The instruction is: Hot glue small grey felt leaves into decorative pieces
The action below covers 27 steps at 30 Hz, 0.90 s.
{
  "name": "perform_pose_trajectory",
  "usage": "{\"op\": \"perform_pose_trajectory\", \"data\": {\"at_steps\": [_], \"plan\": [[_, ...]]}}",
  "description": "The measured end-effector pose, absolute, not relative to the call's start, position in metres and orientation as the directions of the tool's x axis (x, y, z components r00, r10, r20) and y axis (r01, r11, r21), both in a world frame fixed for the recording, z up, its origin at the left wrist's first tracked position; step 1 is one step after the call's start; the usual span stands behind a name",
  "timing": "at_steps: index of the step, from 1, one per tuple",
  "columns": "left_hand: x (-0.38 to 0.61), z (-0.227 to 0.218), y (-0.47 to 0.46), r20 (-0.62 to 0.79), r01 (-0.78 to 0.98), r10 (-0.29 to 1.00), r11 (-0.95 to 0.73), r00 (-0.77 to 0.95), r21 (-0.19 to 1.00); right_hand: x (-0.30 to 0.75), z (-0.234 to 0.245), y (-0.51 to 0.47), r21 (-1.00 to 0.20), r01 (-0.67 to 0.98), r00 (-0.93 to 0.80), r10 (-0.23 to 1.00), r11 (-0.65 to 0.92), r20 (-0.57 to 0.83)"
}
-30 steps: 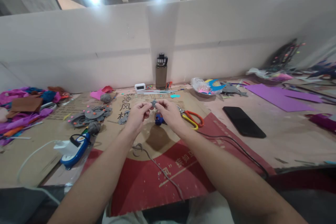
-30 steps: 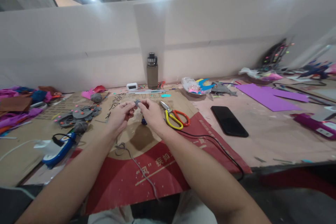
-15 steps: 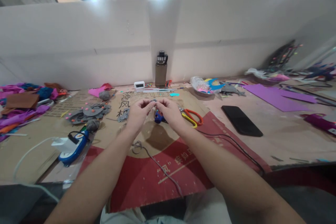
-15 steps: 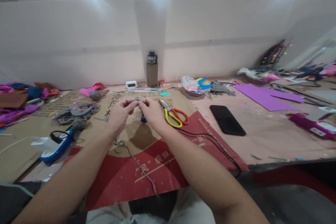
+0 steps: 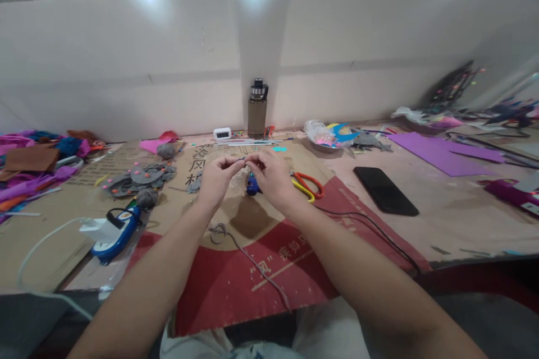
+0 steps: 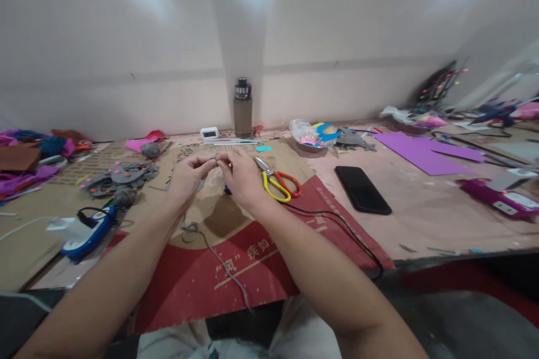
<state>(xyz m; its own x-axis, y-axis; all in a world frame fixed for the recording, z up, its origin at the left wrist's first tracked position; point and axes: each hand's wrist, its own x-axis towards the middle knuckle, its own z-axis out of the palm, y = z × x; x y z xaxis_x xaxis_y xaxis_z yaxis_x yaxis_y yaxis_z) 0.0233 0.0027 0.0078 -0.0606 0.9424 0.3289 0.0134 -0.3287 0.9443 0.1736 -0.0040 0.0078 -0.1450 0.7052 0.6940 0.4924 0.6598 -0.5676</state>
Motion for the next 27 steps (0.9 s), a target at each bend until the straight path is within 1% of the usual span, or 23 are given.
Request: {"op": "perform_pose_trajectory", "data": {"at_steps": [7,11,14,16,19,21,24,27], "plan": [[0.024,0.005,0.006,0.207,-0.114,0.978,-0.205,0.001,0.972,0.175,0.011,-0.002,-0.502,0.559,-0.203,0.696,0.660,0.689],[0.020,0.004,0.009,0.166,-0.074,0.984,-0.161,0.059,0.984,0.172,0.007,0.000,-0.379,0.666,-0.244,0.668,0.642,0.703],[0.019,0.006,0.008,0.180,0.004,0.982,-0.180,0.056,0.984,0.171,0.004,0.001,-0.305,0.711,-0.263,0.641,0.634,0.721],[0.020,0.007,0.006,0.201,0.048,0.979,-0.203,0.045,0.978,0.172,0.004,0.001,-0.320,0.709,-0.245,0.645,0.629,0.724],[0.020,0.008,0.006,0.211,0.059,0.977,-0.213,0.034,0.975,0.176,0.009,0.001,-0.424,0.643,-0.185,0.667,0.637,0.722],[0.020,0.008,0.007,0.213,0.046,0.977,-0.214,0.030,0.976,0.178,0.012,0.000,-0.477,0.577,-0.177,0.671,0.663,0.719],[0.018,0.008,0.008,0.217,0.033,0.976,-0.218,0.024,0.975,0.180,0.015,0.001,-0.469,0.522,-0.232,0.649,0.712,0.725],[0.017,0.008,0.008,0.232,0.042,0.973,-0.232,0.017,0.972,0.180,0.015,0.002,-0.425,0.536,-0.289,0.632,0.729,0.719]]}}
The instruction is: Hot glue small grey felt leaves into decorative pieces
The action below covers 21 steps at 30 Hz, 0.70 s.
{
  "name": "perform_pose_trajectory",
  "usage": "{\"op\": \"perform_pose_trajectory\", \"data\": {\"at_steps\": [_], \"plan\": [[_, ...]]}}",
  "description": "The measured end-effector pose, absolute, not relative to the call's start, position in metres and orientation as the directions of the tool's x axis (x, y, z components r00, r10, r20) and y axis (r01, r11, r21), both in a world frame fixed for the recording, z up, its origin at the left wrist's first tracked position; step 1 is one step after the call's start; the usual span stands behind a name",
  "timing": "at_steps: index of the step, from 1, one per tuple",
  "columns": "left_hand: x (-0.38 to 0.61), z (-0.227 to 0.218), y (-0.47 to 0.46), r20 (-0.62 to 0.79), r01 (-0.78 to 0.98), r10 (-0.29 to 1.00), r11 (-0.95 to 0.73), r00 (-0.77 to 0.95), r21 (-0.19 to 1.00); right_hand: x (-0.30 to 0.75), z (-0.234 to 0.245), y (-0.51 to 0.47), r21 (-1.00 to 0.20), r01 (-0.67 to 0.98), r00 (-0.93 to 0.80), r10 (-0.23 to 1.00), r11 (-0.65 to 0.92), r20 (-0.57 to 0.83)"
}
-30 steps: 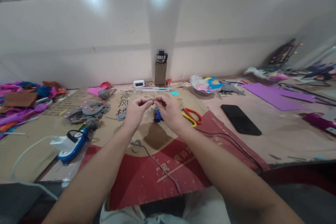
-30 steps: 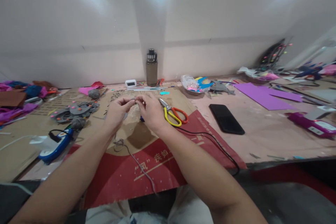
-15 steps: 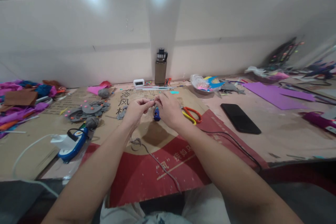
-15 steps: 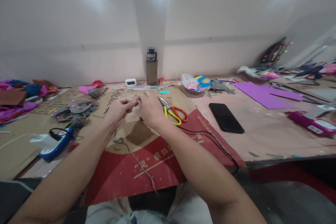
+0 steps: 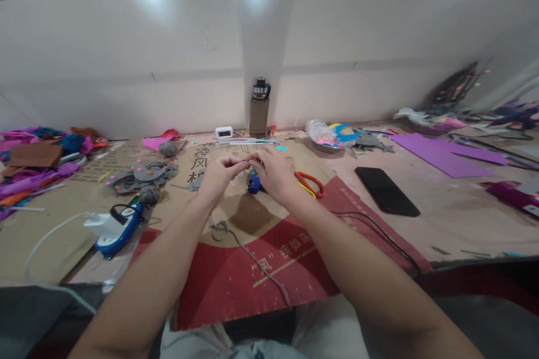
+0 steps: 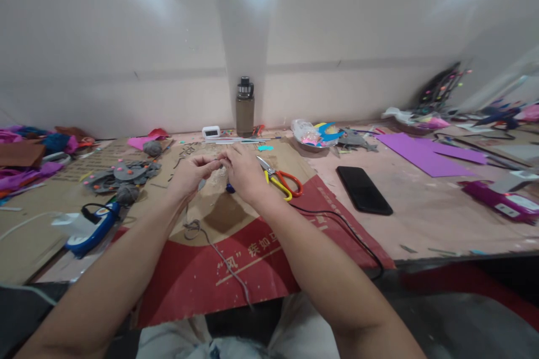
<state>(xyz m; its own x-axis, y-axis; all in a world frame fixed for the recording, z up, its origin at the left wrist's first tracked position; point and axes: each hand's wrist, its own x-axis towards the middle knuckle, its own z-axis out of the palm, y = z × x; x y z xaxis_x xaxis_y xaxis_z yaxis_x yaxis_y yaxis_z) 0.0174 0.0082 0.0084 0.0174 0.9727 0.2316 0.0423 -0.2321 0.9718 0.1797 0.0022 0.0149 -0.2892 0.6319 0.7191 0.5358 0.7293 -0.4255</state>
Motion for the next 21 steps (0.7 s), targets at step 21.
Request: {"op": "perform_pose_trajectory", "data": {"at_steps": [21], "plan": [[0.007,0.007,0.017,0.115,-0.305,0.993,-0.109,0.001,0.946,0.179,0.024,-0.013,-0.626,0.152,-0.567,0.586,0.765,0.579]]}}
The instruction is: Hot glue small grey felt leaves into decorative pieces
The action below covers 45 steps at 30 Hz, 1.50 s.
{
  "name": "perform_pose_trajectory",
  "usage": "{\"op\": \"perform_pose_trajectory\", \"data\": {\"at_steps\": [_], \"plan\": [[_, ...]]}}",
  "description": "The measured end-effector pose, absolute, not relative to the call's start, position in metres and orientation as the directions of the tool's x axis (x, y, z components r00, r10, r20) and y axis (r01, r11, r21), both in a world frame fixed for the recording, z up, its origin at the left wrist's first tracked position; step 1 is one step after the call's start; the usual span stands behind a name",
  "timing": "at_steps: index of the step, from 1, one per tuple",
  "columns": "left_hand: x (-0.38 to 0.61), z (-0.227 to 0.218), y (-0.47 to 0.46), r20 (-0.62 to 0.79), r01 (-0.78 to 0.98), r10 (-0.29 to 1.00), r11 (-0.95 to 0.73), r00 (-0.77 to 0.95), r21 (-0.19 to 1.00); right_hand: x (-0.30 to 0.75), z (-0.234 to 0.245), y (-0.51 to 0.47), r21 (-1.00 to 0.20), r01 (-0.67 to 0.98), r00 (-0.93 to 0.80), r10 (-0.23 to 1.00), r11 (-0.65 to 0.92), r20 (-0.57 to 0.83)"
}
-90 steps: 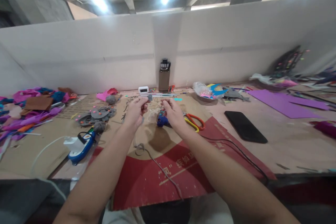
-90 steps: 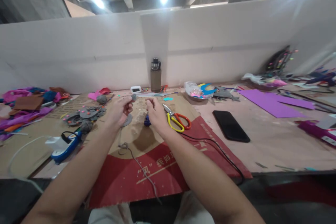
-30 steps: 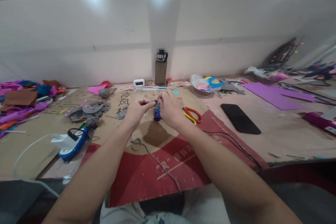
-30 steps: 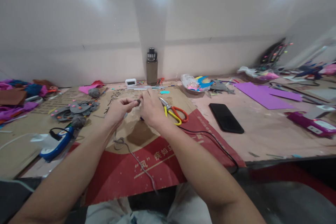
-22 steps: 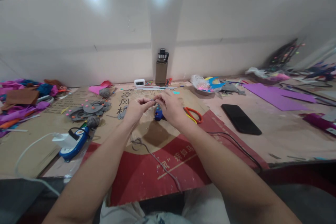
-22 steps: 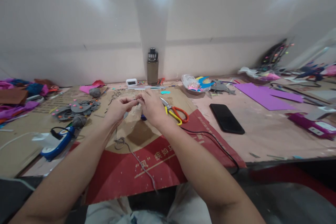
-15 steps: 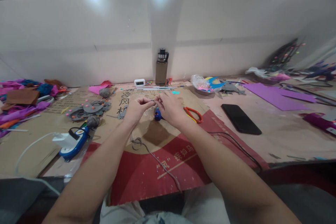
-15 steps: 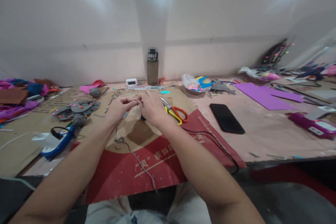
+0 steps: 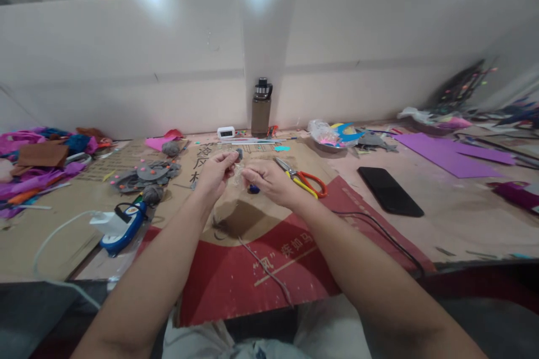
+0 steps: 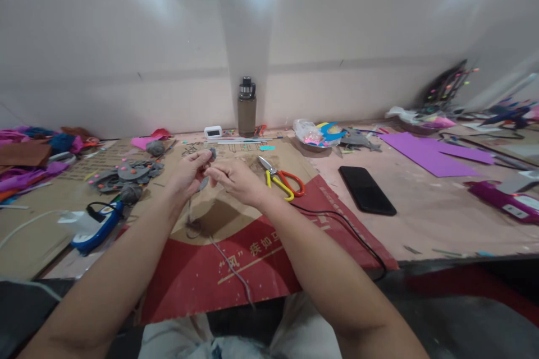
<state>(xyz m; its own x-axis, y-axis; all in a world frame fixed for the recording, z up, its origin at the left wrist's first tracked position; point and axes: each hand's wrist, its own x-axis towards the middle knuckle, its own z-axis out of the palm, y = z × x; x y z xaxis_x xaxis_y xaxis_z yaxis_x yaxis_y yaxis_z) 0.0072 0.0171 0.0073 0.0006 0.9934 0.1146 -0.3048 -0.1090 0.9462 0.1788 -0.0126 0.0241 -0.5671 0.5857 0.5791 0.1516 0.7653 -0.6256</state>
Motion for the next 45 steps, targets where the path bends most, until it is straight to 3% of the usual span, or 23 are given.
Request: {"op": "perform_pose_trajectory", "data": {"at_steps": [5,10,29,37,42,45], "plan": [[0.009,0.013,0.014,0.080,-0.358,0.997,-0.070,0.014,0.931,0.175,0.014,0.000,-0.654,0.311,-0.270,0.724,0.690,0.635],[0.012,0.017,0.009,0.051,-0.374,0.998,-0.033,0.038,0.927,0.176,0.006,0.009,-0.757,0.284,-0.102,0.803,0.589,0.587],[0.023,0.017,0.000,0.166,-0.108,0.983,-0.157,0.082,0.982,0.174,0.008,0.002,-0.609,0.477,-0.094,0.725,0.634,0.682],[0.019,0.010,0.007,0.225,0.060,0.972,-0.222,-0.060,0.973,0.175,0.010,0.001,-0.684,0.355,-0.023,0.737,0.638,0.676],[0.017,0.014,0.007,0.090,-0.178,0.996,-0.090,-0.003,0.980,0.179,0.011,0.002,-0.787,0.152,-0.027,0.798,0.598,0.602],[0.018,0.019,0.004,0.058,-0.281,0.997,-0.044,0.041,0.959,0.179,0.012,0.000,-0.803,0.118,-0.082,0.812,0.584,0.578]]}}
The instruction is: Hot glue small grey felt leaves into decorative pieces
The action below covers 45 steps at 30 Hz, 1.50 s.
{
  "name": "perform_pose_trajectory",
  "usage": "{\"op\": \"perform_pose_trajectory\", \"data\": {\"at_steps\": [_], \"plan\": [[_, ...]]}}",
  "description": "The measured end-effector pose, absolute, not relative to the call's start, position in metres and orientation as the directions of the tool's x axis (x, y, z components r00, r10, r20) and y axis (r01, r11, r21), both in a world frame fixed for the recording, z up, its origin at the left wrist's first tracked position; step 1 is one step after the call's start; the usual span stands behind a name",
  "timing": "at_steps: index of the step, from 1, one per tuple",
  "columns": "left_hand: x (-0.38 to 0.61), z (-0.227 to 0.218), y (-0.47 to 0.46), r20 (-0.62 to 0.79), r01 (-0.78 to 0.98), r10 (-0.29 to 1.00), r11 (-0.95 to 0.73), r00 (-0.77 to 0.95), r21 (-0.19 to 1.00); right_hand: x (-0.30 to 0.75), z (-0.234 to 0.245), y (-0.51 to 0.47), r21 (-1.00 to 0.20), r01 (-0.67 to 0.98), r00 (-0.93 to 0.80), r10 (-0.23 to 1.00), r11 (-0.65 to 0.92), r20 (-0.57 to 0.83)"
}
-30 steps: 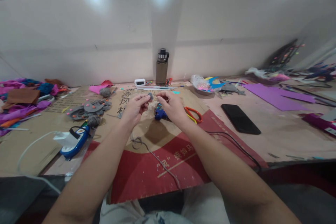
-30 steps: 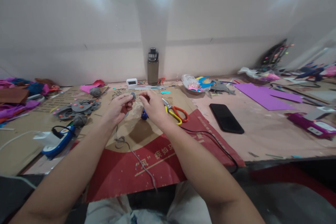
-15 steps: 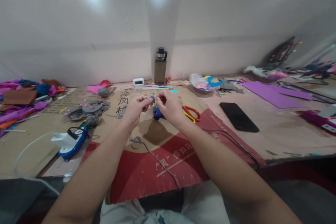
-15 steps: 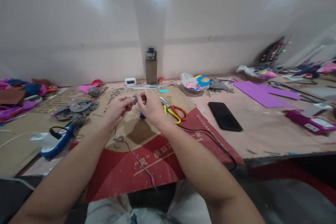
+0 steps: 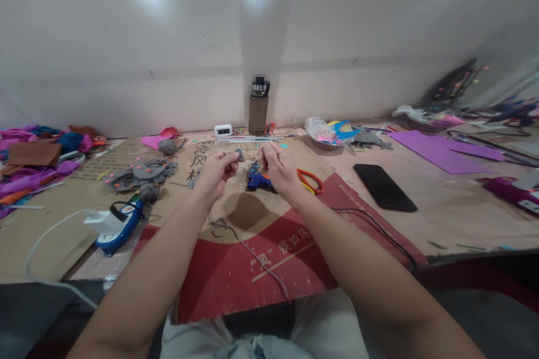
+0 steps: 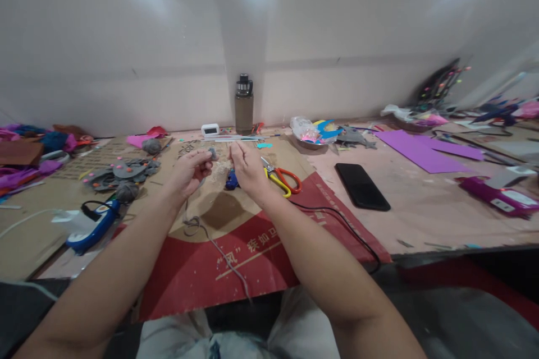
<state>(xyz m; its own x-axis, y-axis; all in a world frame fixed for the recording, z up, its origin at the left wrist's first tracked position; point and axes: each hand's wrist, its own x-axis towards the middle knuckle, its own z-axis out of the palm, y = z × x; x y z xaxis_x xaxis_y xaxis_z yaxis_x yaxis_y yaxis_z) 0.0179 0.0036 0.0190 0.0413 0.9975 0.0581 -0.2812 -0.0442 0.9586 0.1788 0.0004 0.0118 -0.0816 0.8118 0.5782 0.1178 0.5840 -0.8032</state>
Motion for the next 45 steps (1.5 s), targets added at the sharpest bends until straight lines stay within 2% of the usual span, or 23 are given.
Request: {"op": "perform_pose_trajectory", "data": {"at_steps": [6,12,15,19,22,24,29,33,37,42,45], "plan": [[0.019,0.020,0.003,0.061,-0.306,0.996,-0.040,0.060,0.951,0.176,0.010,0.002,-0.726,0.230,-0.127,0.760,0.648,0.637],[0.019,0.022,0.002,0.069,-0.334,0.997,-0.055,0.031,0.941,0.177,0.008,0.002,-0.815,0.129,-0.137,0.824,0.566,0.550],[0.016,0.021,0.005,0.051,-0.368,0.999,-0.045,0.005,0.929,0.179,0.011,0.000,-0.806,0.183,-0.128,0.827,0.563,0.548],[0.013,0.019,0.009,0.038,-0.393,0.998,-0.053,-0.045,0.918,0.179,0.012,0.000,-0.722,0.333,-0.072,0.780,0.606,0.622],[0.014,0.019,0.009,0.036,-0.432,0.998,-0.050,-0.042,0.900,0.177,0.012,0.002,-0.613,0.423,-0.001,0.677,0.667,0.736],[0.016,0.021,0.007,0.031,-0.458,0.999,-0.033,-0.012,0.889,0.175,0.011,0.002,-0.595,0.394,-0.007,0.650,0.700,0.760],[0.017,0.023,0.005,-0.001,-0.485,0.999,0.022,0.044,0.874,0.175,0.008,0.001,-0.749,0.133,-0.130,0.761,0.649,0.636],[0.017,0.022,0.005,0.041,-0.476,0.998,-0.015,0.043,0.879,0.176,0.008,0.000,-0.771,0.202,-0.148,0.798,0.603,0.585],[0.019,0.022,0.002,0.115,-0.419,0.991,-0.075,0.071,0.905,0.175,0.006,0.004,-0.719,0.244,-0.061,0.750,0.651,0.659],[0.022,0.018,0.000,0.179,-0.264,0.978,-0.145,0.110,0.954,0.174,0.006,0.011,-0.718,0.203,-0.078,0.742,0.666,0.666],[0.024,0.015,-0.001,0.192,-0.214,0.973,-0.162,0.128,0.963,0.176,0.008,0.008,-0.708,0.250,-0.081,0.742,0.661,0.665]]}}
